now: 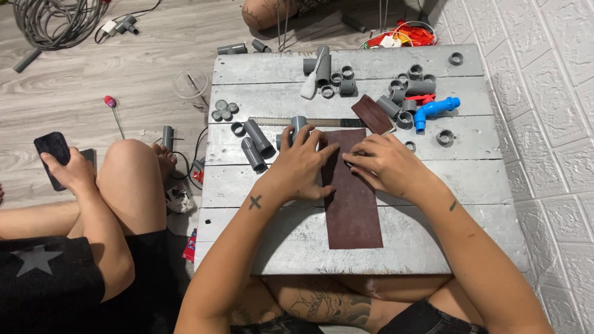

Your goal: Sanding the edges of PVC pipe fittings on a piece of sandpaper to smooth them for assembly.

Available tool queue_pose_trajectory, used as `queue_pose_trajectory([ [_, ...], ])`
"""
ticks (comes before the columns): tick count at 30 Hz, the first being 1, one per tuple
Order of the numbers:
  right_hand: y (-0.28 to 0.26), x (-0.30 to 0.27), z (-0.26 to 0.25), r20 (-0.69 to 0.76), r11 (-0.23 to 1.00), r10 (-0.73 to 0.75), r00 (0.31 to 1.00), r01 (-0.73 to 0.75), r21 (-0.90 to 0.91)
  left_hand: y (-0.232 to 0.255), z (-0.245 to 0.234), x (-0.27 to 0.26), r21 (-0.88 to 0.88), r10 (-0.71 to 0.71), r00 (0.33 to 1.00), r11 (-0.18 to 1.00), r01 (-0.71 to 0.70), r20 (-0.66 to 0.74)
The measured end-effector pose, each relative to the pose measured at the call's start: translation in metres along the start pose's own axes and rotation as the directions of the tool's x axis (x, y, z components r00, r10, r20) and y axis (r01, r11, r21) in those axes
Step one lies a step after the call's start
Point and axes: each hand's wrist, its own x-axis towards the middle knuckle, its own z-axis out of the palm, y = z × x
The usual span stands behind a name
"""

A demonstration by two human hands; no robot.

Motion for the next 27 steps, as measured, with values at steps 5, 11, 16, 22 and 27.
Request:
queue_pose_trajectory([
  [5,0.008,0.001,0.014,-0.08,0.998,0.052,0.995,-0.056,-0.043,0.0,0.002,0.0,-0.005,-0.005,1.0,1.0,0.005,0.007],
  [11,0.012,0.009,0.033,-0.188,0.99,0.121,0.975,-0.133,-0.055,-0.002,0.009,0.001,-0.001,-0.009,1.0,1.0,0.009,0.015],
  [16,0.018,0.03,0.039,-0.21,0.982,0.125,0.97,-0.152,-0.114,-0.004,0.013,0.001,-0.009,-0.003,1.0,1.0,0.002,-0.008],
  [22,0.015,0.047,0.02,-0.198,0.977,0.137,0.971,-0.165,-0.134,-0.002,0.007,-0.001,-0.019,-0.01,1.0,1.0,0.011,0.019],
  [27,-0.017,-0.005,-0.005,-0.149,0.971,0.234,0.961,-0.24,-0.019,-0.001,0.006,-0.002,0.01,-0.004,1.0,1.0,0.004,-0.005],
])
